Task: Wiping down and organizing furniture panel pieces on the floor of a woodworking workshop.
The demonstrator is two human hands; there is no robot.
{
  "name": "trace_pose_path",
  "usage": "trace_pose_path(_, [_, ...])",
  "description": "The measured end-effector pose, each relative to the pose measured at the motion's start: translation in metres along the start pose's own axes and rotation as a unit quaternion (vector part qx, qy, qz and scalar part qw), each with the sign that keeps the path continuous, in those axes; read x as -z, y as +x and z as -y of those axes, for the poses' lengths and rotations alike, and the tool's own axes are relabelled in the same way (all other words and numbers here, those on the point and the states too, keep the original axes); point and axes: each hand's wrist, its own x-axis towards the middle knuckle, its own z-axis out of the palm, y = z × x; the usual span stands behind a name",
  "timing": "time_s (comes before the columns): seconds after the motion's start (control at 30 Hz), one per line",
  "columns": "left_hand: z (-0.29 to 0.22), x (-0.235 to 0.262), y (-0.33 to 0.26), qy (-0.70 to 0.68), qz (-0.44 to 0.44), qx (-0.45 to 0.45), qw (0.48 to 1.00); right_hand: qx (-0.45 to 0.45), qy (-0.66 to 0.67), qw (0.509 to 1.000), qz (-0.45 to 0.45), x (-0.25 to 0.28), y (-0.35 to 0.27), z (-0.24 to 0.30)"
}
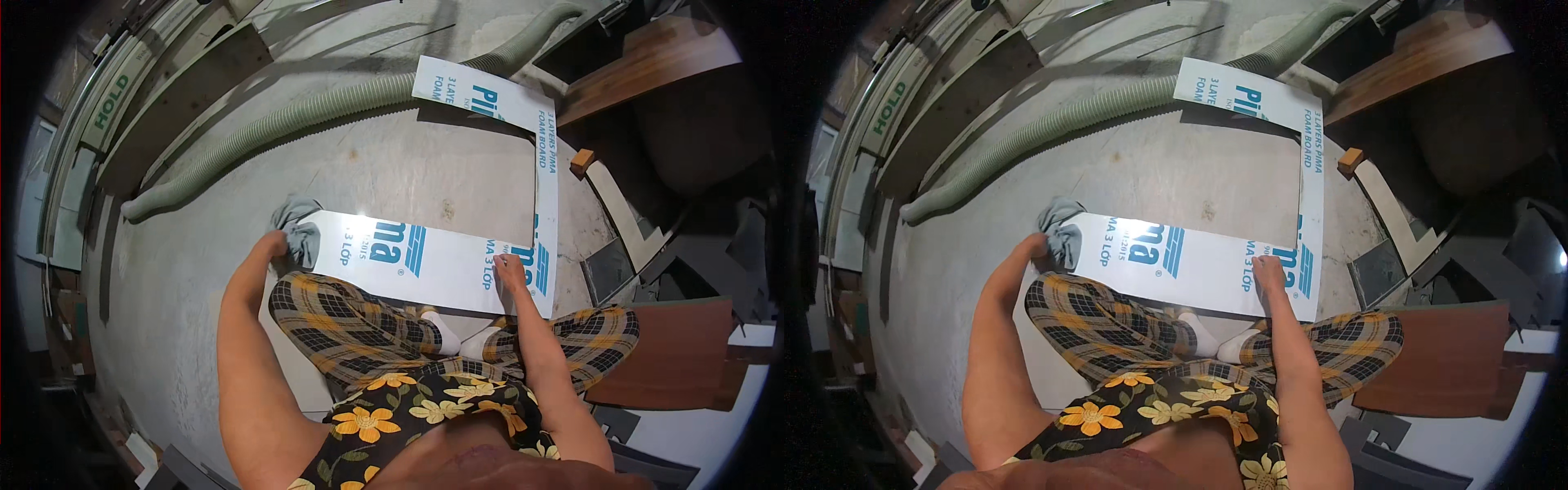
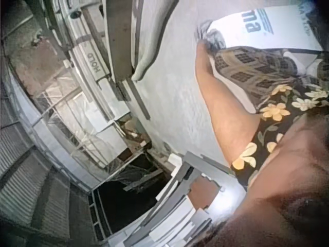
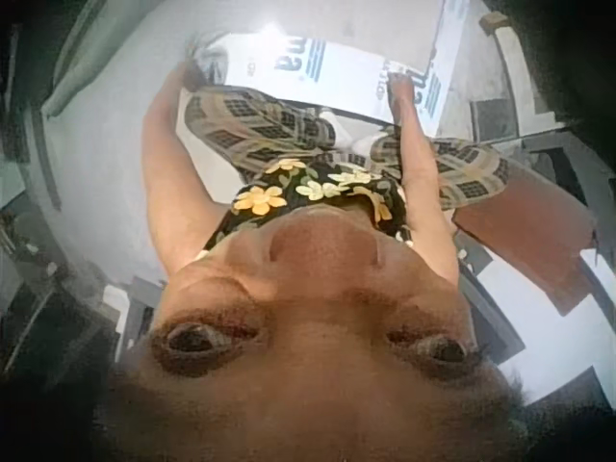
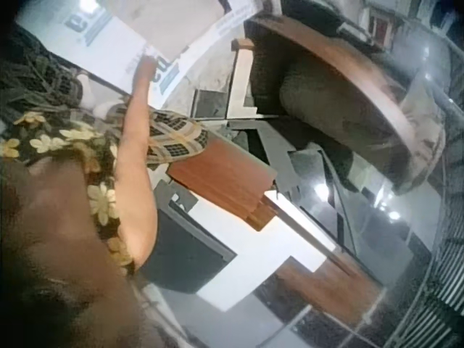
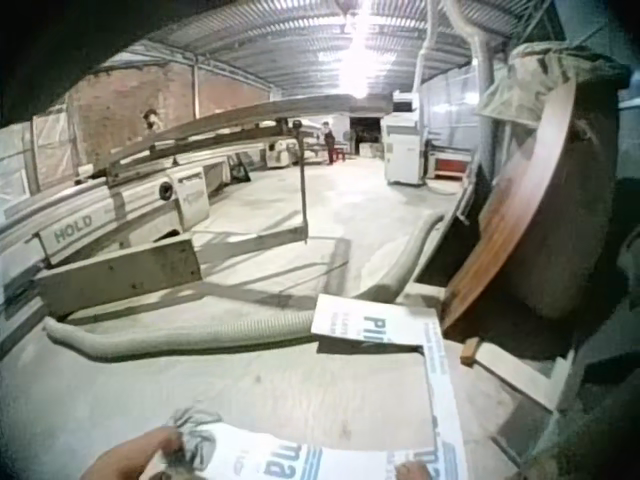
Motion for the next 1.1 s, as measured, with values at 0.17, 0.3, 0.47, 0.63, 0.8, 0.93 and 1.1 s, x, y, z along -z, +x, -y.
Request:
trace_pose_path(0.17, [0.017,-0.061,-0.027,-0.366,-0.218,0.105,0.899,-0.010,-0.045,0.999,-0.016,0.010,-0.007,-0.002])
trace_pose_path(0.3, [0.035,-0.092,-0.019,-0.421,-0.304,0.173,0.837,-0.007,-0.058,0.998,-0.028,0.005,-0.007,0.016])
trace_pose_path(0.47, [0.022,-0.083,0.002,-0.601,-0.193,0.142,0.763,-0.071,0.007,0.996,-0.046,0.018,0.006,-0.021])
trace_pose_path(0.63, [0.027,-0.082,-0.010,-0.610,-0.158,0.120,0.767,-0.260,-0.087,0.938,-0.213,0.047,-0.001,-0.060])
trace_pose_path(0.8, [-0.011,-0.177,-0.044,-0.584,-0.149,0.041,0.797,-0.652,0.146,0.711,-0.219,0.055,-0.018,-0.113])
trace_pose_path(0.93, [-0.128,-0.209,-0.056,-0.599,-0.102,-0.056,0.792,-0.687,0.249,0.610,-0.307,0.008,-0.037,-0.190])
trace_pose_path(1.1, [-0.171,-0.208,-0.060,-0.571,-0.087,-0.050,0.815,-0.591,0.387,0.695,-0.132,-0.078,-0.028,-0.082])
